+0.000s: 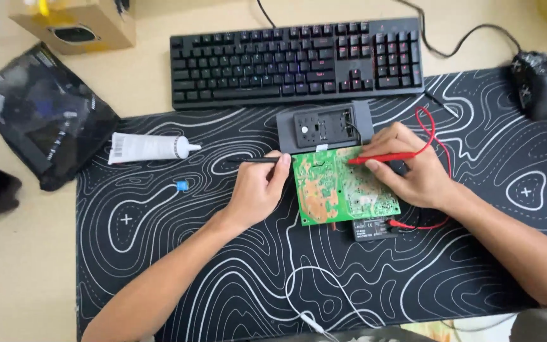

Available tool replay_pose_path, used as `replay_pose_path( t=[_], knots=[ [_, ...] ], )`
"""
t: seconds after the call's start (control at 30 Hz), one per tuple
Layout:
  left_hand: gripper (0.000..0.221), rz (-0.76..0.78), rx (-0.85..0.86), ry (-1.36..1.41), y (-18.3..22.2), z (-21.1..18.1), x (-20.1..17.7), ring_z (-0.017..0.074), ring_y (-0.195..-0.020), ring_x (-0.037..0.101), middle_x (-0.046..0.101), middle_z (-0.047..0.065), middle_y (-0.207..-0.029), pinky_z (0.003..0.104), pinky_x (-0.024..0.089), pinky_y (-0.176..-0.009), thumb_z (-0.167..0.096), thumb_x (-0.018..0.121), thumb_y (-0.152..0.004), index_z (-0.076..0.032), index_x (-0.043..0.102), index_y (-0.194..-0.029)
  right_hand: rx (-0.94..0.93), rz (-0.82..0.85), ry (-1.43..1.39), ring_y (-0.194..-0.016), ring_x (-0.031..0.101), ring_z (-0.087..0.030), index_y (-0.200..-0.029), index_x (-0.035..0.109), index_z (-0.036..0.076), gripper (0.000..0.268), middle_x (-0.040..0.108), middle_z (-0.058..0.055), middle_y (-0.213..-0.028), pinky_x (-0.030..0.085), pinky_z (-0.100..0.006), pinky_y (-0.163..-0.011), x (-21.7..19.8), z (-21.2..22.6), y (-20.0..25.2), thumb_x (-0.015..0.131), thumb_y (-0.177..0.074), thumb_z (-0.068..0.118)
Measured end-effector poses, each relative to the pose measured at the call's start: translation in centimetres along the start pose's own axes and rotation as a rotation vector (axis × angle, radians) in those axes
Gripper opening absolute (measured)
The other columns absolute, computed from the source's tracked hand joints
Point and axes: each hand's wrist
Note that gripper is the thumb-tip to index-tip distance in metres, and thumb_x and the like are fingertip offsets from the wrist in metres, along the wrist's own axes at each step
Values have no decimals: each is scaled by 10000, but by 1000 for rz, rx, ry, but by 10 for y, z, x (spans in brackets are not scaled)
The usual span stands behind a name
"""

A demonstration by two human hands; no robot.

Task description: Using a multimeter to test various electrical points on a circuit board for diagnostic purposes.

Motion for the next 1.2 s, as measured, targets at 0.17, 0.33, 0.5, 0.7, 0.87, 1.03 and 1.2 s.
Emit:
replay_pose_path(
  t=[0.17, 0.33, 0.5, 0.7, 0.87, 1.03, 1.2],
  knots=[
    [483, -2, -41, 32, -4, 3, 0, 225, -429, 579, 586, 81, -471, 306, 451, -470, -234, 515, -1219, -122, 652, -770, -8, -30, 27, -1135, 780, -424, -1151, 845, -13, 144, 746, -183, -1109, 624, -551, -1049, -2, -6, 6, 801, -1059, 89],
    [467, -37, 23, 14, -5, 0, 0, 254, -442, 613, 575, 102, -485, 319, 454, -462, -248, 514, -1225, -124, 654, -798, -112, -58, 53, -1126, 758, -436, -1185, 833, -13, 166, 729, -195, -1142, 629, -552, -1015, 4, -8, 13, 810, -1074, 108],
    [458, -27, 8, 53, -2, -2, 0, 183, -421, 595, 636, 69, -506, 257, 473, -478, -190, 524, -1216, -125, 661, -785, -87, -67, 61, -1112, 779, -425, -1166, 859, -24, 127, 757, -186, -1129, 633, -540, -1014, 3, -5, 8, 834, -1058, 39],
    [415, -43, 17, 39, -2, 3, 0, 225, -432, 622, 618, 74, -503, 288, 462, -453, -205, 538, -1206, -132, 673, -821, -128, -37, 63, -1079, 775, -441, -1159, 852, -50, 129, 733, -211, -1101, 632, -543, -994, -1, 3, 6, 824, -1042, -1],
    [442, 2, -22, 34, 3, -2, -1, 161, -415, 586, 620, 51, -497, 233, 459, -456, -193, 522, -1211, -149, 671, -797, -92, 12, 62, -1095, 779, -390, -1132, 876, -3, 146, 758, -159, -1113, 634, -498, -1012, 6, 9, 20, 841, -1015, 79],
    [433, -4, 3, -5, 1, -6, -2, 203, -434, 600, 598, 62, -500, 280, 455, -448, -206, 515, -1215, -142, 664, -813, -182, 88, 76, -1082, 785, -321, -1146, 892, 74, 174, 772, -94, -1106, 583, -444, -1007, 15, 25, 22, 844, -1005, 163],
    [454, 7, -25, 33, 1, -2, 0, 156, -429, 549, 601, 46, -498, 251, 445, -456, -218, 520, -1214, -151, 674, -792, -256, 74, 94, -1014, 790, -304, -1100, 894, 55, 163, 790, -100, -1097, 584, -451, -959, 20, 26, 24, 831, -1004, 171]
  ],
)
Point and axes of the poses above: each hand's wrist, its own y-axis away from the middle knuckle, its own x-axis out of the palm, z = x × y
